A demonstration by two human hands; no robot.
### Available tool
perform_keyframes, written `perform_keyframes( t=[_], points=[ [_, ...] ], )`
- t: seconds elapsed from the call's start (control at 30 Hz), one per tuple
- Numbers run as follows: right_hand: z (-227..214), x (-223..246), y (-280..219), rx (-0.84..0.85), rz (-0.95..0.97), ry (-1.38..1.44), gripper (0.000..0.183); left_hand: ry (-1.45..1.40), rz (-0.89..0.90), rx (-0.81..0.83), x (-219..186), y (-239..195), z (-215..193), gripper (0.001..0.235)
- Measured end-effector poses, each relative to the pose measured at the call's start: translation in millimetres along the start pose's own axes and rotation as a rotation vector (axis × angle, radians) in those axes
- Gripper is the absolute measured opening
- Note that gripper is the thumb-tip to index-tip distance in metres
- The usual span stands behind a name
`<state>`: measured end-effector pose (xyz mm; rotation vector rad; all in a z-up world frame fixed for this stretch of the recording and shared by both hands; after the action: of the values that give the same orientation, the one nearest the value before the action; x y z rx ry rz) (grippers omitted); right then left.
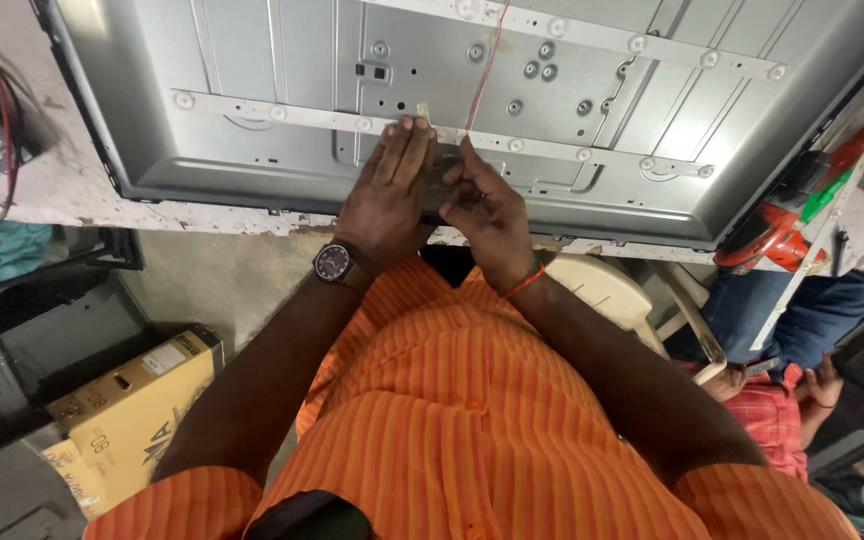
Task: The person installs LED light strips into the back panel of a television. They place several white strips into designated slots, align them, and then attach the white back cover. Finally, they reach into a box containing electronic components.
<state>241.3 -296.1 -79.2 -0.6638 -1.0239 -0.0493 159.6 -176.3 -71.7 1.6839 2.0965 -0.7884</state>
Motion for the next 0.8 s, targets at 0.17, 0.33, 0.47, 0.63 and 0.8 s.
perform_keyframes(
  t=[0.17,0.33,0.47,0.63,0.8],
  points=[
    [1,0,1,0.018,-0.060,-0.037,0.077,-0.029,0.002,-0.016,-2,-4,-2,0.090],
    [-13,4,4,-0.231,-0.029,0.005,0.057,0.035,-0.019,0.027,-5,1,-7,0.090],
    [-13,49,15,-0.286,-0.203,-0.580,0.042,0.068,-0.042,0.090,-5,0,-10,0.090],
    [-4,86,28,-0.058,-0.390,-1.187,0.042,-0.012,-0.017,0.056,-7,-1,-11,0.096],
    [-5,95,36,0.038,-0.442,-1.234,0.042,0.053,-0.029,0.036,-4,-2,-9,0.095]
  ],
)
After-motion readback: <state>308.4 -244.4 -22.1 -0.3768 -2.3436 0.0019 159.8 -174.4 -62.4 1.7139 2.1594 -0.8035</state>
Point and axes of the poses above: each hand's wrist, its own y-axis towards the middle knuckle, its own z-axis out of the palm, x = y × z, the point moved 7 cm from there along y, towards the middle knuckle, and after that the axes turned 8 degrees about x, right-handed, at the moved point
